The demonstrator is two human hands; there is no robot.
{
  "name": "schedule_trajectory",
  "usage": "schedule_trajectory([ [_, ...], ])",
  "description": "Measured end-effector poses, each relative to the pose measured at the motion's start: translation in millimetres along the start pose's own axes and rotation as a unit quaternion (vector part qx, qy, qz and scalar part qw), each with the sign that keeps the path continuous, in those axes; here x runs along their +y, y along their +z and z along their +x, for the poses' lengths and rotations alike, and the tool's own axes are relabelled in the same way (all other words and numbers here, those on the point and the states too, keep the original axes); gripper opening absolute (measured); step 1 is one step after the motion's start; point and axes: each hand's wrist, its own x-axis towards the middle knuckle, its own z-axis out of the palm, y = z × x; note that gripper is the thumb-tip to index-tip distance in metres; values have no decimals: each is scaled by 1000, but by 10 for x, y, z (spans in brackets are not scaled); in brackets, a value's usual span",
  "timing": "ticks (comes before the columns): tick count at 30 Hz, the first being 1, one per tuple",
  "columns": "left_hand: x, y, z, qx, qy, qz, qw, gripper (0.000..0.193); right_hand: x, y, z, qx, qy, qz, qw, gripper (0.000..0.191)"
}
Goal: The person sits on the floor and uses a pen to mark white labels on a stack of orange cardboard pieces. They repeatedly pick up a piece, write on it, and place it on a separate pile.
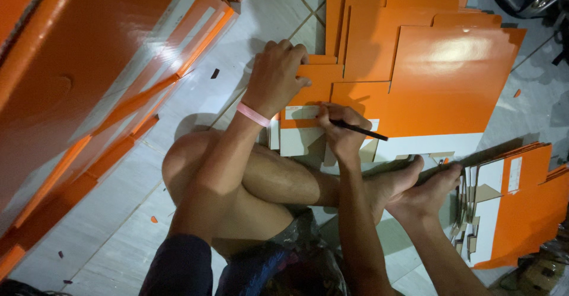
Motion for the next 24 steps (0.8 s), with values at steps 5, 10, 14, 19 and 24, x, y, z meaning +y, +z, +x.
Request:
schedule_trajectory([
  [5,0,-4,-15,3,-1,-8,1000,39,-8,-27,-5,-5,-34,40,999,13],
  [10,0,-12,-9,-5,-6,-5,1000,39,-43,-50,4,-5,8,33,999,8],
  [14,-8,-10,1,-15,-11,-6,1000,39,-55,-28,12,10,-35,23,999,18],
  [19,-18,5,0,-11,-10,-3,1000,38,-44,-32,24,-6,-48,16,999,22],
  [24,-23,15,-12,-14,-13,-15,1000,39,-41,-16,-5,10,-4,7,1000,16],
])
